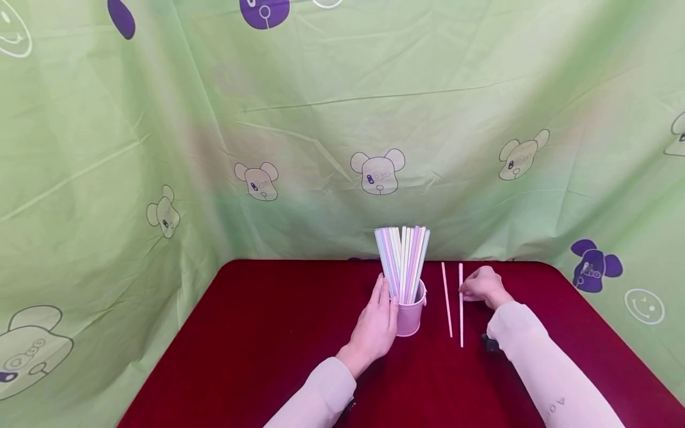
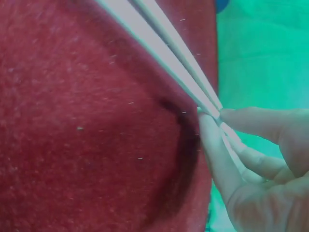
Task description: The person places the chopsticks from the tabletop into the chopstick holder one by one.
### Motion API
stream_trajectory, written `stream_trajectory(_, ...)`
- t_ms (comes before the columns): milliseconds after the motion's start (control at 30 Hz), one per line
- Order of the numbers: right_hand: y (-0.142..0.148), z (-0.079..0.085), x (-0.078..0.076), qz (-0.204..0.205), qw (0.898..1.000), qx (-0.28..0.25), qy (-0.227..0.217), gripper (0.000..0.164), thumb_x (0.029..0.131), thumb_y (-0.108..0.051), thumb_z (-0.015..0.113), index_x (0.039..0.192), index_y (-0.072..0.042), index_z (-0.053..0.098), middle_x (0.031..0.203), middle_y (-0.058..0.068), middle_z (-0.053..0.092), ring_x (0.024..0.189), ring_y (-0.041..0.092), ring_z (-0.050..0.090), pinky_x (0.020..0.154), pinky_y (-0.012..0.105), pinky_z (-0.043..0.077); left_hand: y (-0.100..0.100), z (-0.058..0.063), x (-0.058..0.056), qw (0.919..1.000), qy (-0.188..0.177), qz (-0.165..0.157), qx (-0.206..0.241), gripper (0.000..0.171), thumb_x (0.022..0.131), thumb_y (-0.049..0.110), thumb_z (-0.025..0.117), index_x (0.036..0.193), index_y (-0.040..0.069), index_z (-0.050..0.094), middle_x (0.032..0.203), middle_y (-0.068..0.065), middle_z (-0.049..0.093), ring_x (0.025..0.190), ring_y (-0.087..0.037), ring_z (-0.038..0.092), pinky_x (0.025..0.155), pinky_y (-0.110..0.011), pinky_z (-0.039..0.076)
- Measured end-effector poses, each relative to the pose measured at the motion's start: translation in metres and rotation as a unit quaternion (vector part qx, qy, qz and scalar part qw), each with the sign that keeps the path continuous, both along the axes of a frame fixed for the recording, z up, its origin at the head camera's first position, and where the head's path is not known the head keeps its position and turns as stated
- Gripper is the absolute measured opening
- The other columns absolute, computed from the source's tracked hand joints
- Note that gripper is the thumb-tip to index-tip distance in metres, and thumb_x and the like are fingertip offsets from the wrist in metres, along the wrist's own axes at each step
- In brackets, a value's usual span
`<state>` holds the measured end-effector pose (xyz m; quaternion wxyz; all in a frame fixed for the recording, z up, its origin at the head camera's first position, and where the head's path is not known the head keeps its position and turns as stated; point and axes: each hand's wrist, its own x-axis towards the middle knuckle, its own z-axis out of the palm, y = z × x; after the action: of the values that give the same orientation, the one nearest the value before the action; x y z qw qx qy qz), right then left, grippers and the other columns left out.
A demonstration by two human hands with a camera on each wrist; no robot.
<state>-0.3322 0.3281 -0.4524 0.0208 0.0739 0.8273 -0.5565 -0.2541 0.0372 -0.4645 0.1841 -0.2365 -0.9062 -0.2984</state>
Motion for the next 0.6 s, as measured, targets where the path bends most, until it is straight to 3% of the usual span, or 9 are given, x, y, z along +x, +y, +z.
stream_trajectory(100,0.001,0.011,0.003,0.002,1.0,-0.018,0.025,0.027,0.079,0.013,0.055,0.103,0.028,0.054,0.075,0.022,0.067,0.063,0.022,0.068,0.066,0.036,0.056,0.001,0.0,0.001,1.0,-0.003,-0.001,0.002,0.054,0.103,0.032,0.027,0.148,0.001,0.023,0.156,-0.01,0.015,0.134,-0.018,0.035,0.103,-0.032,0.038)
stream_trajectory(300,0.001,0.041,0.006,-0.008,0.993,-0.058,0.101,0.035,0.087,0.007,0.055,0.115,0.025,0.046,0.079,0.011,0.067,0.07,0.015,0.068,0.072,0.033,0.055,0.001,-0.003,0.001,1.0,-0.006,-0.002,0.002,0.055,0.103,0.034,0.026,0.148,0.002,0.023,0.156,-0.008,0.014,0.133,-0.019,0.036,0.103,-0.032,0.038)
stream_trajectory(433,-0.006,0.073,0.011,-0.016,0.979,-0.093,0.18,0.03,0.088,0.005,0.058,0.113,0.02,0.049,0.079,0.007,0.066,0.07,0.015,0.069,0.072,0.032,0.055,0.001,-0.002,0.001,1.0,-0.004,-0.002,0.001,0.055,0.103,0.034,0.026,0.148,0.002,0.023,0.156,-0.008,0.014,0.133,-0.019,0.036,0.103,-0.033,0.038)
stream_trajectory(600,-0.021,0.108,0.017,-0.022,0.956,-0.162,0.242,0.019,0.083,0.005,0.065,0.1,0.011,0.058,0.076,0.008,0.068,0.065,0.018,0.069,0.068,0.034,0.055,0.0,-0.001,0.0,1.0,0.001,0.0,0.001,0.054,0.103,0.033,0.027,0.148,0.001,0.024,0.155,-0.011,0.016,0.133,-0.02,0.037,0.102,-0.033,0.039)
